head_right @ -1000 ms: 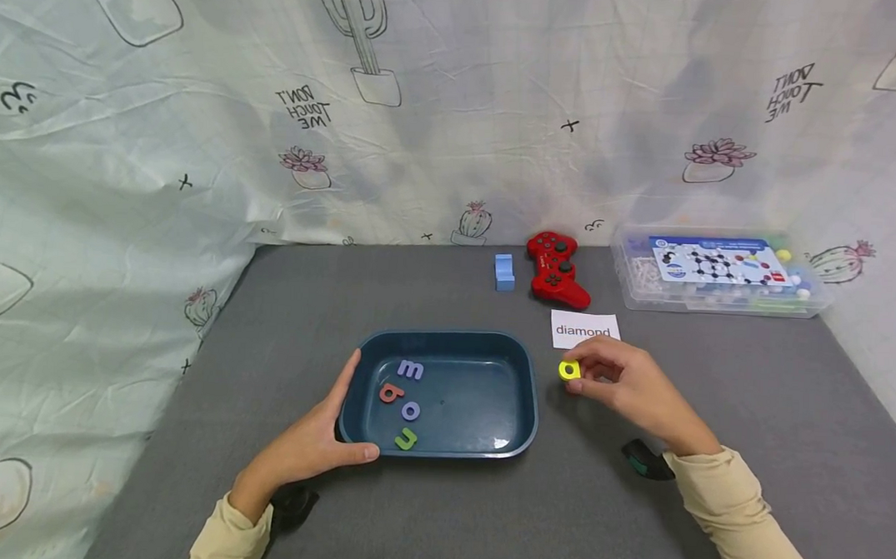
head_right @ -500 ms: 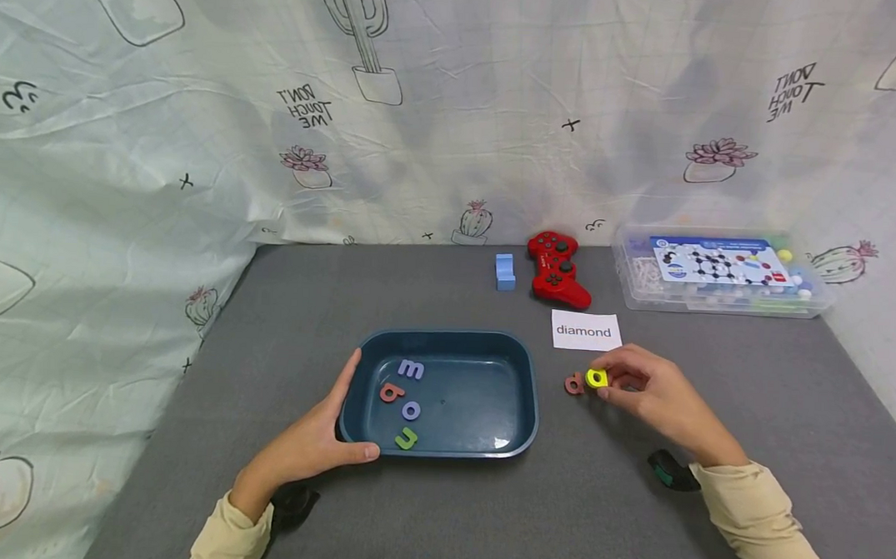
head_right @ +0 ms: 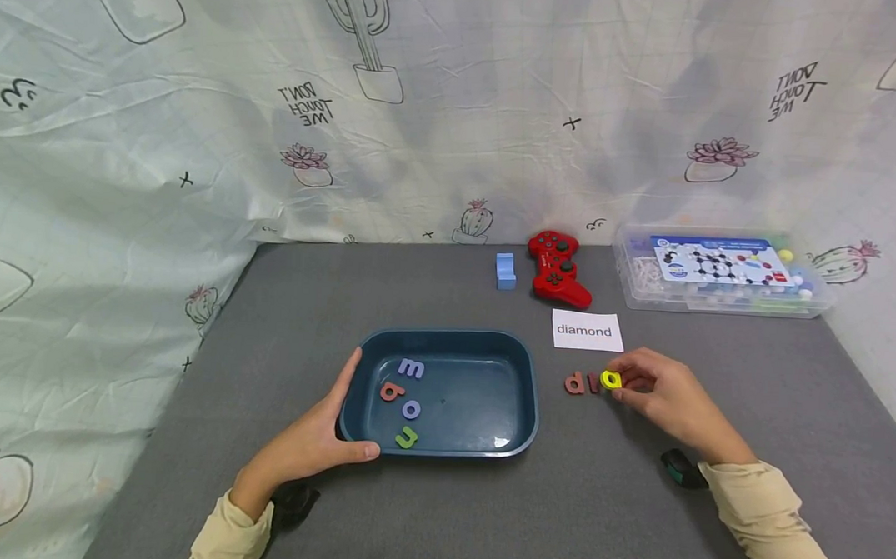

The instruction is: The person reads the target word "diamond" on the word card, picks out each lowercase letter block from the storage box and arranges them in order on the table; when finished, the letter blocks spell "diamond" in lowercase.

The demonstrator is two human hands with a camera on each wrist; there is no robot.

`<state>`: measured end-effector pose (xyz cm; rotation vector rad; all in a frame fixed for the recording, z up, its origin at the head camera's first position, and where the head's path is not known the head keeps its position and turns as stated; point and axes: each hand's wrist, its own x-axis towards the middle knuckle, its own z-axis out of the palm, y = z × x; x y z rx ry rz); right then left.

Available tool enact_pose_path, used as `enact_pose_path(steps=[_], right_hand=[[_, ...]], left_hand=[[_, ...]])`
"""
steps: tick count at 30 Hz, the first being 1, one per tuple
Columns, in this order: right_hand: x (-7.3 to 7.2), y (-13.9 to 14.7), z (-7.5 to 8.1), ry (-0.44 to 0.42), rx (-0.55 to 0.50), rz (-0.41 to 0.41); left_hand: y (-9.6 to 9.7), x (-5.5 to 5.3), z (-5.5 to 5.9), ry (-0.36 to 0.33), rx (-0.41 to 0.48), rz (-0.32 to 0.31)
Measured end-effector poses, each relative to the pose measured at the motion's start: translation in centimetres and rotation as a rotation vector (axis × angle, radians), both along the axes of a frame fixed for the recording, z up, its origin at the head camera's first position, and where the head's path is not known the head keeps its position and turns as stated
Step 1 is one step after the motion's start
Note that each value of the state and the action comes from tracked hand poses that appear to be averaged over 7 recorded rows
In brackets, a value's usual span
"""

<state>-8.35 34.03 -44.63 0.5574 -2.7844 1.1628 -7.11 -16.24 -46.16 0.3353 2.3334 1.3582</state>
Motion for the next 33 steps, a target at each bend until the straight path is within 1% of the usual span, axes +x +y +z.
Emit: enact_pose_path(steps=[4, 10, 12, 16, 18, 21, 33], right_hand=[[-0.2, 0.18, -0.21, 0.026, 0.066, -0.011], [-0.5, 0.42, -0.48, 0.049, 0.122, 0.008], [-0.58, 0.43, -0.52, 0.041, 0.145, 0.006], [-0.8, 0.35, -0.63, 0.0, 0.18, -0.004], [-0.88, 0.31, -0.7, -0.014, 0.189, -0.008], [-0.92, 0.29, -0.81, -0.014, 0.194, -0.009], [-0.86, 0.36, -1.04, 0.046, 0.185, 0.009]], left_hand=[[0.03, -0.06, 0.02, 0.003, -0.003, -0.006], [-0.04, -0.11, 0.09, 0.003, -0.009, -0.015], [-0.08, -0.14, 0.07, 0.004, -0.007, -0.017], [-0.11, -0.21, 0.07, 0.005, -0.012, -0.02], [-0.11, -0.24, 0.1, 0.005, -0.017, -0.022], [-0.05, -0.28, 0.19, 0.004, -0.019, -0.023], [-0.04, -0.16, 0.2, 0.01, -0.014, -0.02]])
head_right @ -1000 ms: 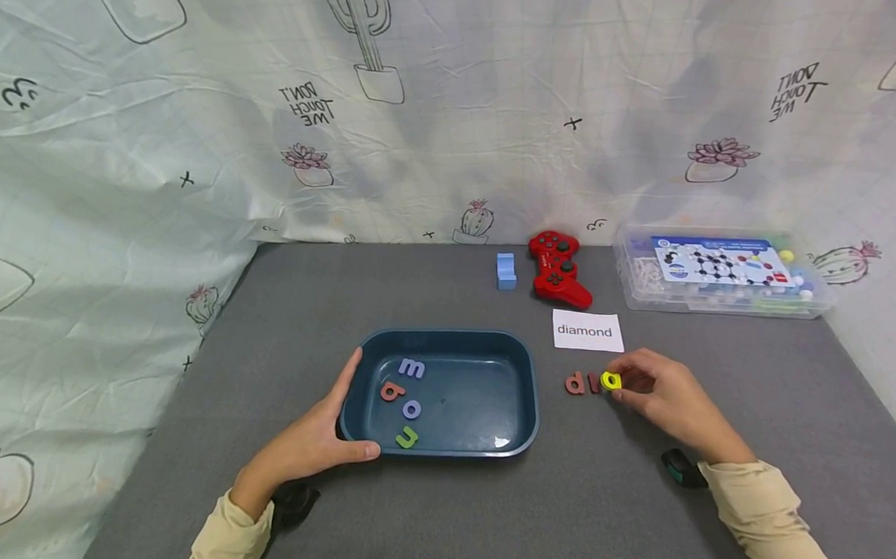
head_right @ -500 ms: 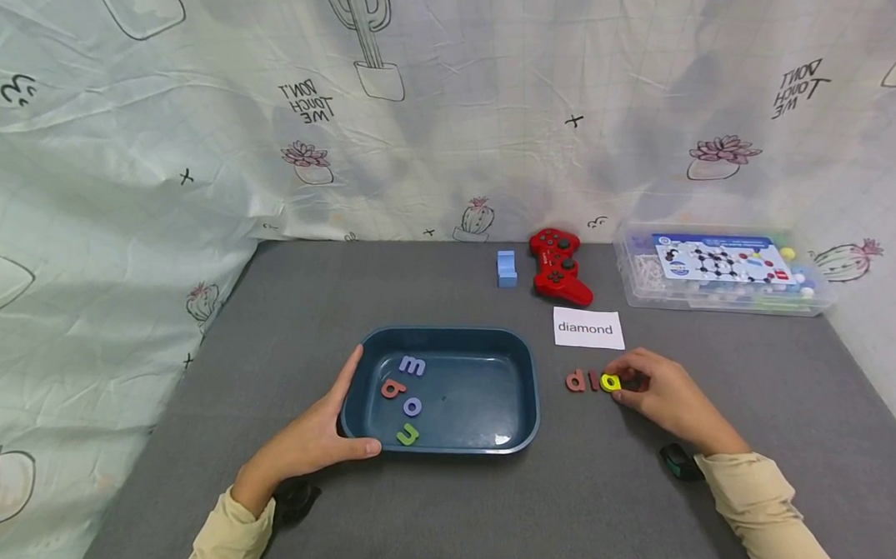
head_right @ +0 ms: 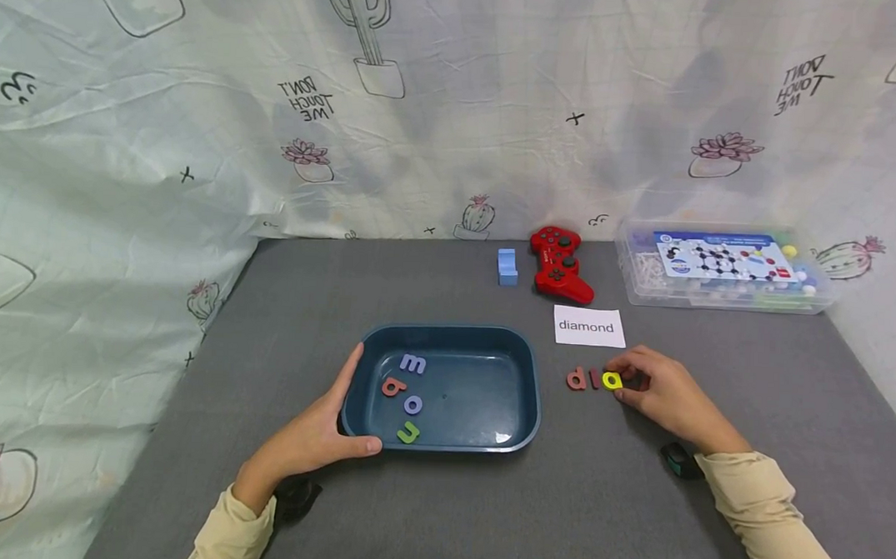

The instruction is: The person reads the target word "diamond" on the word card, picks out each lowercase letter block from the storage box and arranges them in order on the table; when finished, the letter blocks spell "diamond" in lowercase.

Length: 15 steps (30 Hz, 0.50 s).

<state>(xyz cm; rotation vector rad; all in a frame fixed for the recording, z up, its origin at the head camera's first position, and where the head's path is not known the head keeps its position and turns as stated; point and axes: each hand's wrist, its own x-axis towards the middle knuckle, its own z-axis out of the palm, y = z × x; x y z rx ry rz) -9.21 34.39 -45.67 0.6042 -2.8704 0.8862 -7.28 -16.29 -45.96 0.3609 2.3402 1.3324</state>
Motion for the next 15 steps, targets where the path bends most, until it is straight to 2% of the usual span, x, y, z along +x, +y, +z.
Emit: enact_pose_path(steps=[15], right_hand=[[0.01, -0.03, 0.05, 0.017, 0.001, 0.004]], left_hand=[[-0.1, -0.01, -0.06, 0.001, 0.009, -0.007]])
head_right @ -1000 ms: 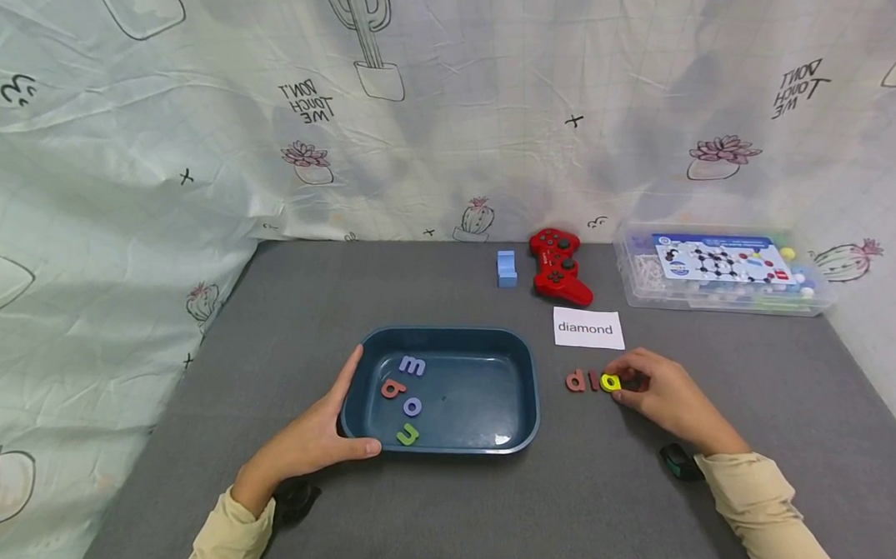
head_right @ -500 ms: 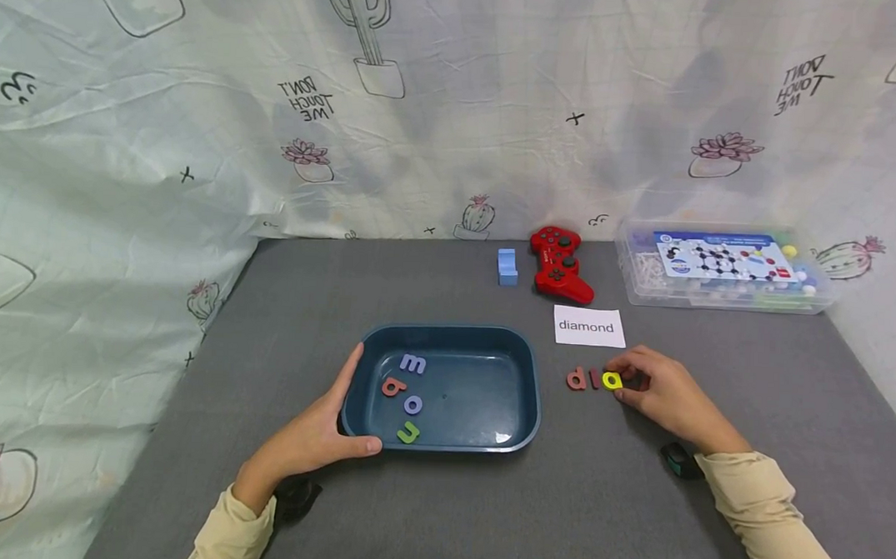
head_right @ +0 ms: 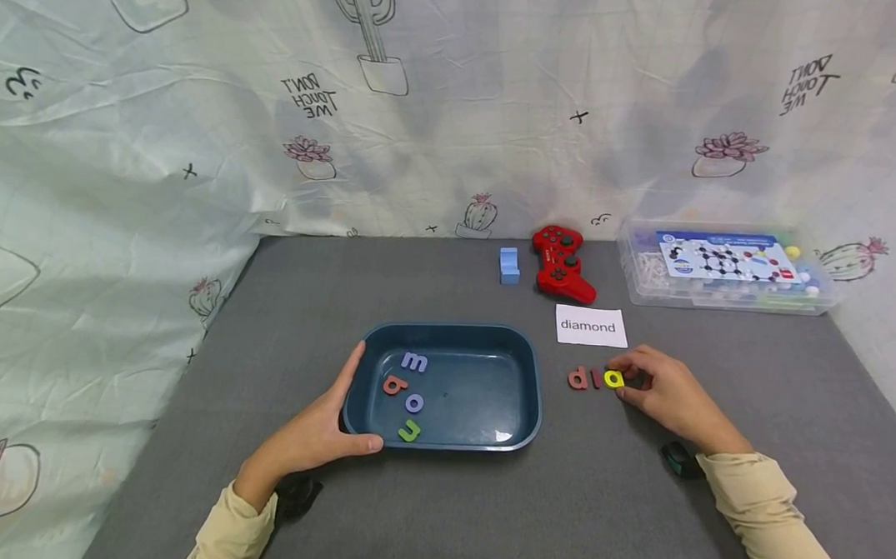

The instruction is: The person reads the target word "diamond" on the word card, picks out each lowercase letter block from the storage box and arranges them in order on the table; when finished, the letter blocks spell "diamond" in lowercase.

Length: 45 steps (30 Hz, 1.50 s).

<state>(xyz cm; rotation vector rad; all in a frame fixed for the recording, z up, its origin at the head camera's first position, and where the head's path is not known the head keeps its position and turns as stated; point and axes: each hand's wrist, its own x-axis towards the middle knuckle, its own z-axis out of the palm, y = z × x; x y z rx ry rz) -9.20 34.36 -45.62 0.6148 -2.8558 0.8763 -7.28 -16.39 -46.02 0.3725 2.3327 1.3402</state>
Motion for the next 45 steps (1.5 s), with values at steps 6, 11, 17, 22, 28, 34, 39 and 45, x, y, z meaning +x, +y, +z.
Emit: enact_pose_path(steps=[6, 11, 17, 22, 28, 34, 39, 45], right_hand=[[0.0, 0.1, -0.3, 0.027, -0.003, 0.008], [0.0, 0.1, -0.3, 0.037, -0.004, 0.008], [0.0, 0.1, -0.3, 0.024, -0.01, 0.003], [0.1, 0.2, -0.1, -0.012, -0.054, -0.022], [0.3, 0.0, 0.7, -0.091, -0.191, -0.094], [0.2, -1.4, 2.8, -0.154, -0.315, -0.138], [-0.1, -3.3, 4.8, -0.182, -0.379, -0.125], [-0.5, -5.7, 6.5, -0.137, -0.46, -0.041]], left_hand=[[-0.1, 0.0, -0.1, 0.006, 0.004, -0.003], [0.0, 0.1, -0.1, 0.01, 0.014, -0.005], [0.0, 0.1, -0.1, 0.028, 0.015, -0.009], [-0.1, 0.0, -0.2, 0.038, 0.016, -0.011], [-0.1, 0.1, -0.1, 0.039, 0.04, -0.022], [-0.2, 0.1, -0.2, 0.035, 0.05, -0.02], [-0.2, 0.0, -0.4, 0.033, 0.06, -0.018], [-0.1, 0.1, -0.3, 0.027, 0.042, -0.014]])
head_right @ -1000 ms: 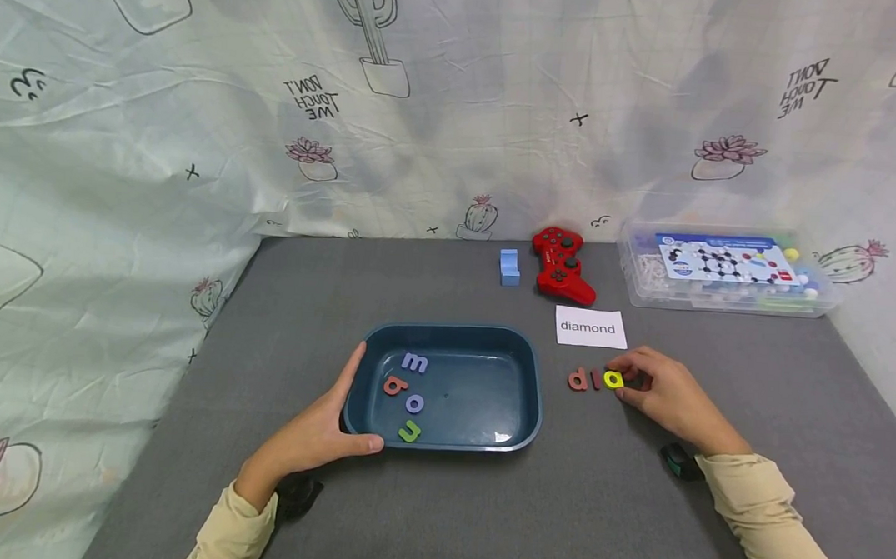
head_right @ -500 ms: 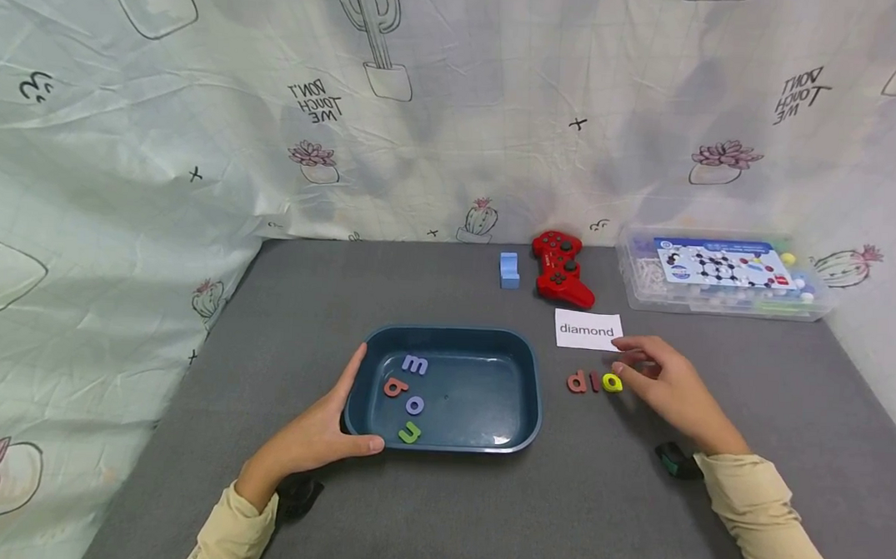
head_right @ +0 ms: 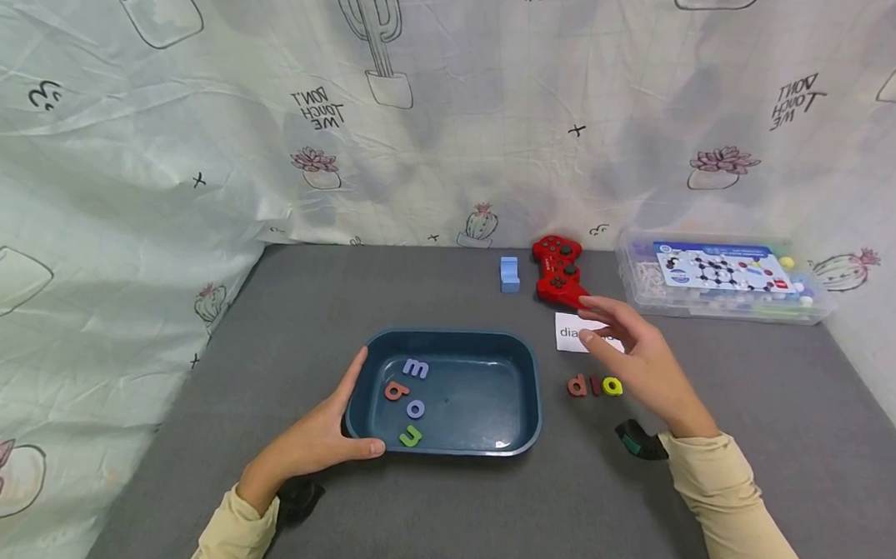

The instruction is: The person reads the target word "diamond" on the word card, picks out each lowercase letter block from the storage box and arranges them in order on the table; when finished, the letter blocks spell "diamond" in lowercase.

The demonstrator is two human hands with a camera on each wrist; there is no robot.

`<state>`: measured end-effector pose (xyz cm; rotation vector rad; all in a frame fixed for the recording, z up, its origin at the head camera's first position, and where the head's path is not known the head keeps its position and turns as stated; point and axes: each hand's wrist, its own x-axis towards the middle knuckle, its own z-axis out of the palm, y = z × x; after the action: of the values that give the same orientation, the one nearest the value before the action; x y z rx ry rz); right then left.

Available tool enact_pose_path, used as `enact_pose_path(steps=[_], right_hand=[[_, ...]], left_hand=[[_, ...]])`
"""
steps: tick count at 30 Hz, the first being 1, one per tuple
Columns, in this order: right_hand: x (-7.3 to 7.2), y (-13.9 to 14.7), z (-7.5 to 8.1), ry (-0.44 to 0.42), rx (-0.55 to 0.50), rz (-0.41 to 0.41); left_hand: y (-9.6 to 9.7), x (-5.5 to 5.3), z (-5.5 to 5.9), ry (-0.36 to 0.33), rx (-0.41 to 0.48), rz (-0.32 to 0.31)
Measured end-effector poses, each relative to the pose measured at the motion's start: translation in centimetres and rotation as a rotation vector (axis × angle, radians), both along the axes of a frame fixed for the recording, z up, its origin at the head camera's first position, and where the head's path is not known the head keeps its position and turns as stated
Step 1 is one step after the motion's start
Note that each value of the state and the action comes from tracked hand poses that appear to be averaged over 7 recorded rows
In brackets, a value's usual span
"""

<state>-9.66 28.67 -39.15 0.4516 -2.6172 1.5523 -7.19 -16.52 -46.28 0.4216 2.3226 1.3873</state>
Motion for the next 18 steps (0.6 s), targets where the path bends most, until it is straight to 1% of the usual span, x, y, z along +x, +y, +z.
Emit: enact_pose_path(steps=[3, 8, 10, 14, 18], right_hand=[[-0.3, -1.3, 0.5, 0.024, -0.041, 0.036], [-0.7, -3.4, 1.2, 0.016, -0.096, 0.078], [-0.9, -4.2, 1.3, 0.025, -0.12, 0.099], [-1.6, -5.7, 1.1, 0.078, -0.17, 0.163], [-2.2, -7.3, 1.1, 0.082, -0.185, 0.205]], left_hand=[[0.0, 0.0, 0.0, -0.005, -0.004, 0.003], [0.0, 0.0, 0.0, -0.002, -0.011, 0.01], [0.0, 0.0, 0.1, 0.002, -0.011, 0.009], [0.0, 0.1, 0.1, -0.004, -0.015, 0.015], [0.0, 0.1, 0.2, -0.013, -0.022, 0.021]])
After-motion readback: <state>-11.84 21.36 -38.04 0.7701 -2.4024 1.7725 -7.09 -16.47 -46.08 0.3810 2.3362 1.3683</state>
